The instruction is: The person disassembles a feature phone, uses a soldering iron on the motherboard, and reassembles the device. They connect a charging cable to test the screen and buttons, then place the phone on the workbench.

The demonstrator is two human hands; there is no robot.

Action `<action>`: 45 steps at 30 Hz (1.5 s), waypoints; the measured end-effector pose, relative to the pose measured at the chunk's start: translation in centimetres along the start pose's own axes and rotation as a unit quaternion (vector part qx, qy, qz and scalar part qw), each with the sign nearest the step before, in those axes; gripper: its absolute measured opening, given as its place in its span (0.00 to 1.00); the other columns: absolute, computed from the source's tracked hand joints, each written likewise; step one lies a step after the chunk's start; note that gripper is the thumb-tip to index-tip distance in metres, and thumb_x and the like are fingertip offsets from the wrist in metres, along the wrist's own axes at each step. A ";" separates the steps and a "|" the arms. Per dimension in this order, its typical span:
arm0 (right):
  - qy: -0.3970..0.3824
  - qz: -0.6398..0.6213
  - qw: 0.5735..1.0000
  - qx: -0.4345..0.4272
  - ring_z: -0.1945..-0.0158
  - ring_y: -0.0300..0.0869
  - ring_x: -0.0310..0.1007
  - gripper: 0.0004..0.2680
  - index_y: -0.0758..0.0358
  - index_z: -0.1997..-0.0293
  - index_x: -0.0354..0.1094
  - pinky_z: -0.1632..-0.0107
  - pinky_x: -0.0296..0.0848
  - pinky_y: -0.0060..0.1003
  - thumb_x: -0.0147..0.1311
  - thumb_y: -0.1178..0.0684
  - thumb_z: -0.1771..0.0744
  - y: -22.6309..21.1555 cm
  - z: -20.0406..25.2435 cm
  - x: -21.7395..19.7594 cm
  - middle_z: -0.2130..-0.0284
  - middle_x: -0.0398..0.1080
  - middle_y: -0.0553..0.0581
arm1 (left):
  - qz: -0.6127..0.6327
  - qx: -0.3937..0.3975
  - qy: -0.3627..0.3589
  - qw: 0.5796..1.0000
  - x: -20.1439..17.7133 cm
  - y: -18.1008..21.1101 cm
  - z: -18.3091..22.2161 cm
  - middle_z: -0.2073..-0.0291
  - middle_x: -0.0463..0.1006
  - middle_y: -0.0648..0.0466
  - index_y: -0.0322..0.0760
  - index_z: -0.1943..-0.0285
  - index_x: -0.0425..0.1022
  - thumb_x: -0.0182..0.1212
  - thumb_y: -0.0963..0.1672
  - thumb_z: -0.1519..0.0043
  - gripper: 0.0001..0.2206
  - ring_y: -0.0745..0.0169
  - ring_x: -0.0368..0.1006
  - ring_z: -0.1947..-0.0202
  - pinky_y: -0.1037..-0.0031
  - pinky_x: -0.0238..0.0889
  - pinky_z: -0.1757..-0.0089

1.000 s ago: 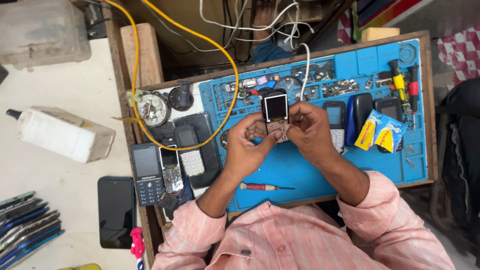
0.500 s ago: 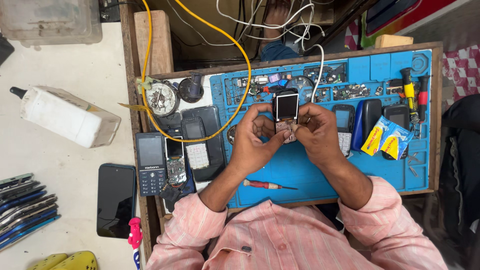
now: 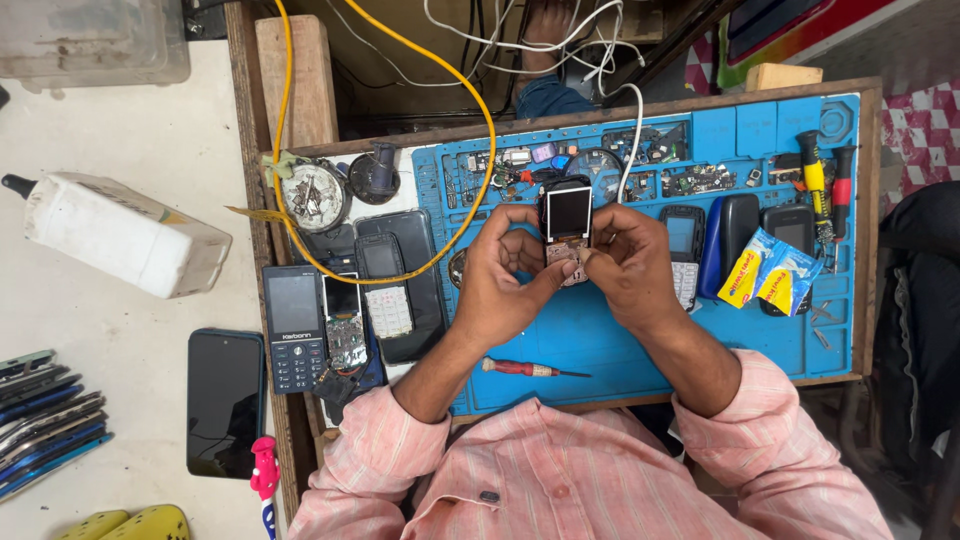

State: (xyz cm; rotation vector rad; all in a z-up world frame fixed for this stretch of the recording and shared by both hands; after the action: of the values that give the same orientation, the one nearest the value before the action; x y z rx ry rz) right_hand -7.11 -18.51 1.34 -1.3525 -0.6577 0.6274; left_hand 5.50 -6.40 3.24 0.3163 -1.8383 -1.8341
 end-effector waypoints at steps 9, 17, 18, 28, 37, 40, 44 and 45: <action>-0.002 -0.006 1.000 -0.013 0.66 0.29 0.67 0.07 0.67 0.60 0.69 0.64 0.65 0.24 0.50 0.70 0.36 -0.1 0.2 0.2 0.69 0.70 0.49 | -0.070 -0.012 0.021 0.997 -0.4 0.8 0.2 0.73 0.78 0.57 0.34 0.45 0.67 0.74 0.38 0.43 0.21 0.79 0.65 0.75 0.83 0.56 0.72; -0.007 -0.011 1.000 -0.015 0.64 0.30 0.71 0.07 0.67 0.59 0.68 0.63 0.69 0.25 0.50 0.71 0.36 0.1 0.1 0.2 0.67 0.72 0.50 | -0.065 -0.030 0.016 0.997 -0.3 1.0 0.1 0.73 0.78 0.59 0.32 0.43 0.70 0.73 0.38 0.43 0.20 0.83 0.60 0.80 0.85 0.49 0.77; -0.007 -0.012 1.000 -0.015 0.64 0.30 0.71 0.07 0.67 0.59 0.68 0.62 0.70 0.25 0.50 0.71 0.36 0.1 0.1 0.3 0.67 0.72 0.50 | -0.067 -0.028 0.017 0.997 -0.3 1.0 0.1 0.73 0.78 0.59 0.32 0.44 0.70 0.73 0.38 0.43 0.20 0.84 0.60 0.80 0.85 0.49 0.77; -0.007 -0.004 1.000 0.009 0.66 0.29 0.70 0.07 0.67 0.60 0.67 0.65 0.69 0.25 0.53 0.71 0.36 0.2 0.2 0.2 0.69 0.70 0.49 | -0.036 -0.026 0.024 0.999 -0.1 -0.2 0.1 0.75 0.76 0.59 0.28 0.45 0.72 0.72 0.37 0.43 0.19 0.85 0.59 0.80 0.86 0.48 0.77; 0.019 0.036 0.999 -0.034 0.58 0.31 0.73 0.08 0.71 0.47 0.73 0.56 0.72 0.25 0.58 0.67 0.31 -3.8 -0.8 -3.9 0.60 0.75 0.52 | 0.025 -0.007 0.051 0.998 -2.4 -0.5 -0.6 0.66 0.83 0.51 0.25 0.47 0.73 0.70 0.34 0.39 0.14 0.76 0.73 0.71 0.85 0.61 0.70; 0.048 0.089 0.993 -0.065 0.60 0.30 0.71 0.08 0.68 0.45 0.74 0.60 0.70 0.23 0.59 0.66 0.30 -5.8 -0.3 -5.3 0.61 0.75 0.52 | 0.084 0.001 0.052 0.995 -2.7 -0.1 -0.6 0.61 0.84 0.49 0.26 0.45 0.72 0.68 0.35 0.37 0.14 0.72 0.78 0.63 0.83 0.69 0.62; -0.010 0.383 0.904 -0.192 0.56 0.40 0.75 0.11 0.58 0.48 0.75 0.59 0.75 0.30 0.61 0.65 0.34 -8.0 0.9 -4.3 0.55 0.73 0.55 | 0.118 0.025 0.039 0.992 -2.4 0.3 -0.7 0.57 0.84 0.46 0.27 0.43 0.70 0.66 0.35 0.35 0.14 0.69 0.81 0.56 0.80 0.74 0.55; -0.030 0.445 0.871 -0.206 0.56 0.43 0.74 0.12 0.56 0.49 0.76 0.59 0.74 0.34 0.62 0.65 0.35 -8.0 1.1 -3.7 0.54 0.73 0.55 | 0.127 0.024 0.041 0.991 -2.2 0.3 -0.6 0.57 0.84 0.46 0.27 0.42 0.69 0.66 0.35 0.36 0.15 0.69 0.81 0.57 0.80 0.74 0.55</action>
State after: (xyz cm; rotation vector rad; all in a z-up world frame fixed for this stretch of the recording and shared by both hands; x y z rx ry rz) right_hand -10.18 -21.43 9.19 -2.0560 -0.1698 1.3184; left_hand 7.75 -5.77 3.09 0.1624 -1.7779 -1.5837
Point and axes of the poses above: each hand's wrist, its own z-axis away from the middle knuckle, its own x-axis out of the palm, y = z × x, the point moved 4 cm from there along -z, towards the middle knuckle
